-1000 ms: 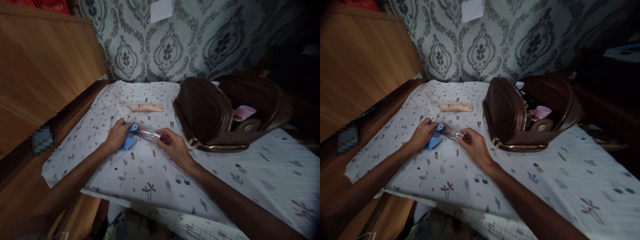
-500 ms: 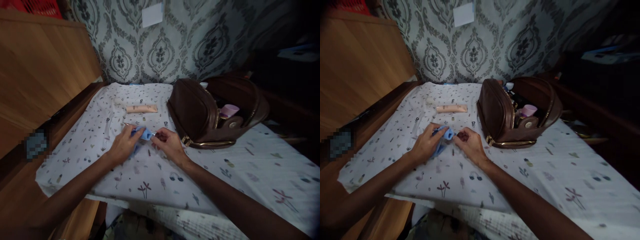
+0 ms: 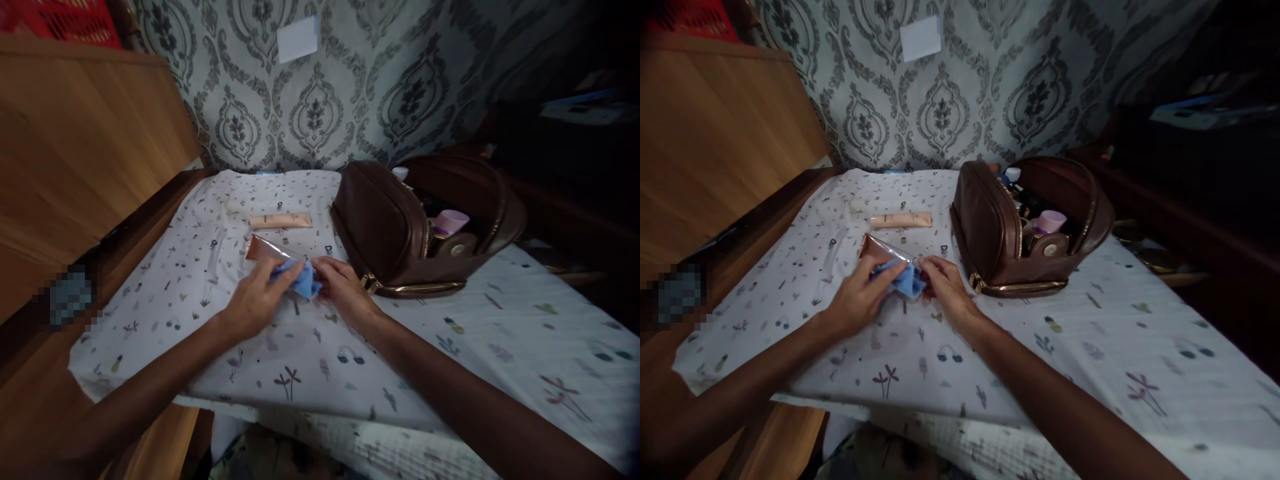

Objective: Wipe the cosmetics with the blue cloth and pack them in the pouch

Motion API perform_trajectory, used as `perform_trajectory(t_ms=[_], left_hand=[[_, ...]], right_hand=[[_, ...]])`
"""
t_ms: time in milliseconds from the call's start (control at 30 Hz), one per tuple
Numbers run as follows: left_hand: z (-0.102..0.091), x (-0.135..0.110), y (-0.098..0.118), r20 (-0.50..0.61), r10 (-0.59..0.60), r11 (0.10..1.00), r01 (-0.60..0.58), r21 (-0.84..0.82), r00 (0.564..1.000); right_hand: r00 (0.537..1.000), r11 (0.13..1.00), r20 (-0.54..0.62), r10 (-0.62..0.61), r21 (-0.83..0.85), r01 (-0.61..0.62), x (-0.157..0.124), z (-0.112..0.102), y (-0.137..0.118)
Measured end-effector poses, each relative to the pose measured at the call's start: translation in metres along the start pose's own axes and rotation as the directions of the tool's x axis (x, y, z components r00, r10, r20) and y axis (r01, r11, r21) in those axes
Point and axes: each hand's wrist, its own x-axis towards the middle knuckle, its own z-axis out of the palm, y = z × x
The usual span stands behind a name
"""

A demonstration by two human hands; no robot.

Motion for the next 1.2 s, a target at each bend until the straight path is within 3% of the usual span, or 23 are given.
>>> perform_trajectory(t_ms=[67,133,300,367,433,500,533,600,700,767,867,967,1033,1200], left_hand=[[0.008,-0.002,0.001,0.072,-0.001,1.000,0.000,0.012,0.997],[0.008,-0.002,-0.009,0.074,-0.063,0.998,0.062,0.018,0.995],[-0.011,0.004,-0.054,-0.090,-0.279,0.960,0.275,-0.052,0.956],[-0.017,0.008,-0.064,-0.195,-0.424,0.900,0.387,-0.199,0.885],[-0.017,0.013,-0.062,-0.208,-0.635,0.723,0.479,-0.497,0.744],[-0.012,0.018,-0.049,-0.021,-0.803,0.378,0.481,-0.791,0.596],[-0.009,0.021,-0.039,0.109,-0.815,0.208,0.463,-0.862,0.569],[-0.004,0.026,-0.017,0.309,-0.738,-0.021,0.437,-0.899,0.599],[-0.003,0.034,0.004,0.472,-0.608,-0.209,0.445,-0.871,0.638],[-0.008,0.040,0.006,0.462,-0.634,-0.237,0.414,-0.879,0.620],[-0.020,0.050,-0.006,0.343,-0.726,-0.177,0.319,-0.931,0.596],[-0.028,0.057,-0.018,0.264,-0.729,-0.111,0.272,-0.956,0.632],[-0.026,0.058,-0.023,0.244,-0.726,-0.076,0.278,-0.957,0.643],[-0.008,0.048,-0.030,0.251,-0.753,-0.046,0.332,-0.942,0.608]], right_hand=[[1.000,0.999,0.007,0.023,0.043,-0.024,0.000,0.000,-0.001],[0.997,0.995,0.012,0.079,0.068,-0.079,0.000,0.000,-0.003],[0.976,0.960,-0.027,0.217,0.185,-0.208,0.004,-0.002,-0.010],[0.970,0.939,-0.018,0.241,0.256,-0.229,0.006,-0.003,-0.011],[0.974,0.923,0.025,0.225,0.316,-0.221,0.007,-0.004,-0.010],[0.976,0.908,0.078,0.202,0.360,-0.216,0.007,-0.005,-0.009],[0.974,0.902,0.105,0.199,0.369,-0.224,0.006,-0.005,-0.008],[0.968,0.903,0.155,0.198,0.355,-0.242,0.005,-0.005,-0.007],[0.964,0.925,0.205,0.172,0.302,-0.230,0.004,-0.005,-0.007],[0.971,0.940,0.196,0.136,0.284,-0.189,0.004,-0.007,-0.008],[0.983,0.959,0.167,0.081,0.257,-0.122,0.004,-0.010,-0.011],[0.987,0.969,0.155,0.044,0.232,-0.080,0.005,-0.013,-0.013],[0.990,0.974,0.135,0.029,0.221,-0.059,0.007,-0.014,-0.011],[0.998,0.988,0.058,-0.021,0.154,0.011,0.013,-0.018,-0.006]])
